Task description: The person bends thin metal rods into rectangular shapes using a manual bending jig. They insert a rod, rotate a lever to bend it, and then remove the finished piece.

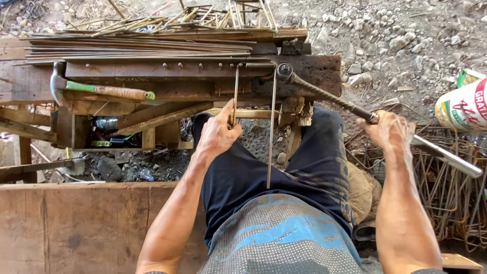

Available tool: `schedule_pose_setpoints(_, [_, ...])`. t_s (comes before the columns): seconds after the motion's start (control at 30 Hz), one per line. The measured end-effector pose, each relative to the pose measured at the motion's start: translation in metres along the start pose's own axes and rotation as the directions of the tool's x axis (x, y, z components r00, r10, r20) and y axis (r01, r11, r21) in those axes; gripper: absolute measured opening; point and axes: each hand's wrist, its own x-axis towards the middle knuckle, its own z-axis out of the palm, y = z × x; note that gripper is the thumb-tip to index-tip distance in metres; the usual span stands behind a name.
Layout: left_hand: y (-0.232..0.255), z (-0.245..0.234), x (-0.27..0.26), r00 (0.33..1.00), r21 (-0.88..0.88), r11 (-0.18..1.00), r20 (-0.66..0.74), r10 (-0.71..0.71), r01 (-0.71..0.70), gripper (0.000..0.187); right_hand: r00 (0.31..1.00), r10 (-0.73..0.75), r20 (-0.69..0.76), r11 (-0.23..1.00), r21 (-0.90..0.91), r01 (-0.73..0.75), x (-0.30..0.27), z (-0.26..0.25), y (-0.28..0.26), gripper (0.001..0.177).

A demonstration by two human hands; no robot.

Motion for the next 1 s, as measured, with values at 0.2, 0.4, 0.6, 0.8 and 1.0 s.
schedule_pose_setpoints(0.2, [-0.016, 0.007, -0.023, 0.99, -0.741, 0.671, 0.113, 0.084, 0.028, 0.024, 0.999, -0.004, -0.032, 1.0, 0.022, 0.005, 0.012, 0.008, 0.006, 0.054])
schedule_pose_setpoints(0.4, [-0.049, 0.038, -0.032, 0.987, -0.926, 0.371, 0.115, 0.111, 0.067, 0.037, 0.999, 0.01, -0.048, 1.0, -0.004, -0.01, 0.011, 0.004, 0.001, 0.053])
schedule_pose_setpoints(0.6, [-0.023, 0.063, -0.06, 0.929, -0.886, 0.358, 0.353, 0.111, 0.294, 0.056, 0.999, 0.016, -0.04, 0.999, -0.029, -0.018, 0.015, 0.007, 0.005, 0.063])
schedule_pose_setpoints(0.8, [0.012, 0.089, -0.085, 0.932, -0.927, 0.329, 0.268, 0.246, 0.18, 0.025, 0.999, 0.0, -0.033, 1.0, -0.002, 0.0, 0.009, 0.002, 0.001, 0.05])
schedule_pose_setpoints(1.0, [0.013, 0.075, -0.089, 0.936, -0.904, 0.386, 0.28, 0.214, 0.183, 0.019, 1.0, 0.019, -0.001, 1.0, -0.014, -0.019, 0.001, 0.004, 0.003, 0.049])
